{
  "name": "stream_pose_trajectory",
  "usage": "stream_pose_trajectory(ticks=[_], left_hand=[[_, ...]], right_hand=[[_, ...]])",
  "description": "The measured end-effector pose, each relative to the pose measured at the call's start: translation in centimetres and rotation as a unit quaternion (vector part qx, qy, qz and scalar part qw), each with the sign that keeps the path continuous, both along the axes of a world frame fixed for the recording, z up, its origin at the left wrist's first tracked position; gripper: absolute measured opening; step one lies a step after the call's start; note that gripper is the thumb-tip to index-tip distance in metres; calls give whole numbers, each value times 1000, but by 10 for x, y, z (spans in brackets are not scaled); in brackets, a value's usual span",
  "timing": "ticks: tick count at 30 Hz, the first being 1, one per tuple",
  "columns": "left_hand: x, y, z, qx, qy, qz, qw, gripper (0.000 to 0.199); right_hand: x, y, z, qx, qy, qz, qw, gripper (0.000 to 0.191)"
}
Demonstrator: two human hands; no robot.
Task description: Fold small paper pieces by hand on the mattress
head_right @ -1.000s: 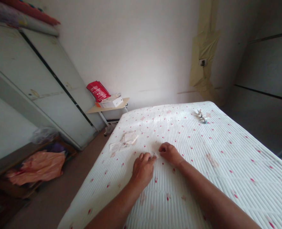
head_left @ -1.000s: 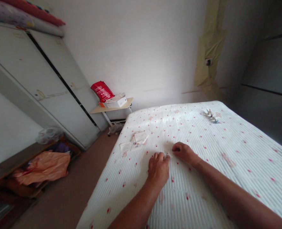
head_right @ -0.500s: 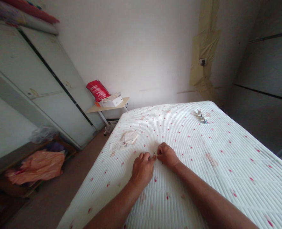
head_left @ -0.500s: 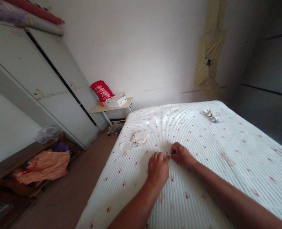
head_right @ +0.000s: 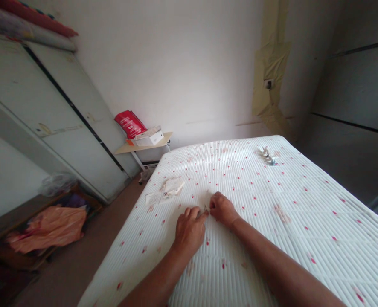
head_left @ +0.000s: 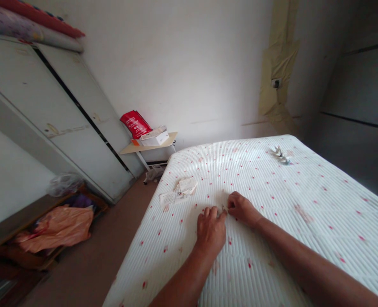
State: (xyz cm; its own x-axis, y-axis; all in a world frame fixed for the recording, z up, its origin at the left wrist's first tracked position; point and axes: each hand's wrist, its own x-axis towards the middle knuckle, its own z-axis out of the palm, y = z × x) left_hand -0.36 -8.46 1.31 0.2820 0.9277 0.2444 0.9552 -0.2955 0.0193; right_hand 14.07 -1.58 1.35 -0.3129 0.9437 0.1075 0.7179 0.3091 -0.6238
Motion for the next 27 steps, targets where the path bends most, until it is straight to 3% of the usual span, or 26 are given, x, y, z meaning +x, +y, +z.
stream_pose_trajectory(ticks=[17, 24, 27], left_hand=[[-1, -1, 3, -19, -14, 8, 1000, 33], [-5, 4, 1, -19, -83, 3, 996, 35], [-8, 13, 1, -36, -143, 7, 989, 26]], right_hand=[[2, 3, -6, 3, 19, -5, 1000, 9], [5, 6, -6, 2, 10, 8, 1000, 12], [4, 7, -7, 3, 7, 4, 1000, 12]])
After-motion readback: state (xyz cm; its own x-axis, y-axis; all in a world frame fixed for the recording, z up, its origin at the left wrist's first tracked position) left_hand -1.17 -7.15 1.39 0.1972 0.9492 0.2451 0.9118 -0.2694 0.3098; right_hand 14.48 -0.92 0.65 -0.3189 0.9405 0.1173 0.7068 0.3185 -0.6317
